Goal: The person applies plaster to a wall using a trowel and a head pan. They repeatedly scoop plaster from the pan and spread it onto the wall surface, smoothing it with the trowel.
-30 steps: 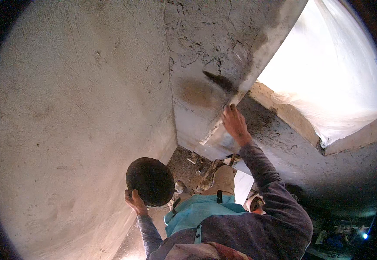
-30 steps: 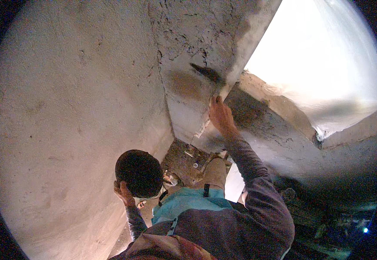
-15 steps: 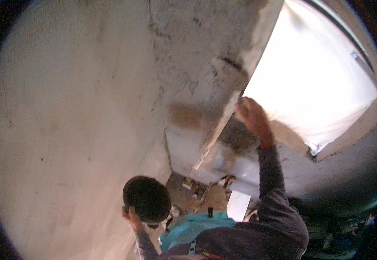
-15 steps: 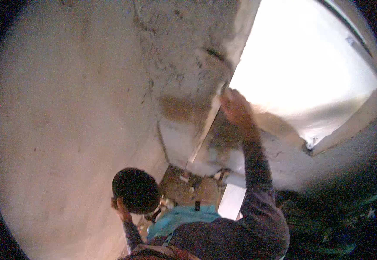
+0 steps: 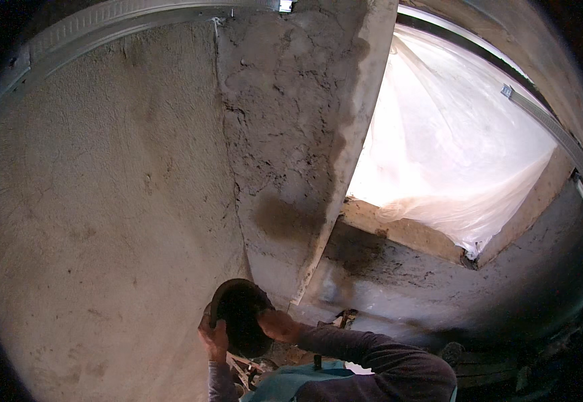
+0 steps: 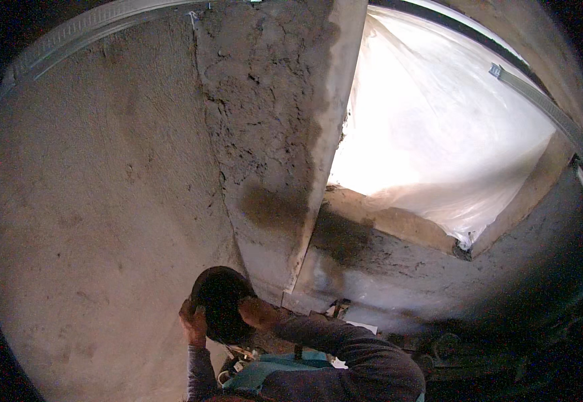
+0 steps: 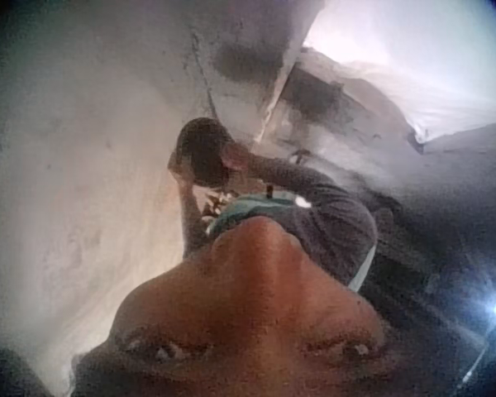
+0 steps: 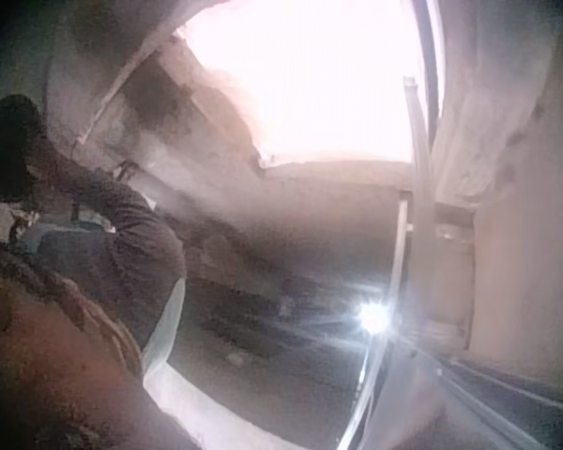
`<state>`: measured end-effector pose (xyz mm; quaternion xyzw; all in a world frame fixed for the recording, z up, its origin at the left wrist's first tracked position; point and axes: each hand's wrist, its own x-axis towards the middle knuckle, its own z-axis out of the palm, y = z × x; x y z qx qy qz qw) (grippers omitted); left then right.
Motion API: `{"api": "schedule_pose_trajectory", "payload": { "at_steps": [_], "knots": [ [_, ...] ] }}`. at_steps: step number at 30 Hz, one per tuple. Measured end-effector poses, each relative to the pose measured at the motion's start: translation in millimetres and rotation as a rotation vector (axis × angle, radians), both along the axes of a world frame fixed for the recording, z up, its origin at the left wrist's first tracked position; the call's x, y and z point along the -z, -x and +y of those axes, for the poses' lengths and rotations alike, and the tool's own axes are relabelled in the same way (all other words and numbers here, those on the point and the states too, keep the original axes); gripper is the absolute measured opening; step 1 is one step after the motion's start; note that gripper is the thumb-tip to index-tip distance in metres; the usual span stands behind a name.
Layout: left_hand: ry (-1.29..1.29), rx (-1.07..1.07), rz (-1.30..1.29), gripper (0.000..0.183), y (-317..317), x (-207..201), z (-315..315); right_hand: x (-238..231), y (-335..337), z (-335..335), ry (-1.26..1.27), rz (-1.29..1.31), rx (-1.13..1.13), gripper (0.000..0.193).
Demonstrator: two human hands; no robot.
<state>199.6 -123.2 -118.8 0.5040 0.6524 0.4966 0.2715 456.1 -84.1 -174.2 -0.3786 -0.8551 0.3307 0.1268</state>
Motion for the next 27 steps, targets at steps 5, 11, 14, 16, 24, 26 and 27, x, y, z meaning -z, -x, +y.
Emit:
{"api": "schedule_pose_trajectory", "payload": {
  "at_steps": [5,11,14,16,24,26,27],
  "knots": [
    [-0.024,0.045,0.034,0.042,-3.8,-19.0,13.0,-11.7,-17.1,8.5,-0.052,-0.102,-0.005,0.02],
    [0.004,0.15,-0.012,0.04,-4.6,-49.3,15.0,-51.8,7.1,-3.6,-0.437,-0.134,0.113,0.024],
    [-0.007,0.145,-0.017,0.045,-7.3,-65.3,16.8,-69.0,-5.3,-6.1,-0.337,-0.081,-0.119,0.023],
    [-0.222,0.144,0.038,0.035,-10.9,-68.6,16.6,-73.4,-19.2,1.4,-0.314,-0.077,-0.167,0.02],
    [-0.227,0.089,0.07,0.02,-15.2,-58.8,22.1,-63.5,-15.4,11.1,0.104,0.358,-0.119,0.028],
    [-0.316,0.097,-0.03,0.023,-18.8,-56.9,25.8,-71.3,-11.7,7.2,0.353,0.564,-0.24,0.033],
    [-0.322,0.094,-0.094,0.023,-20.0,-55.3,25.4,-76.6,-10.7,7.0,0.409,0.414,-0.24,0.034]
  ]
}}
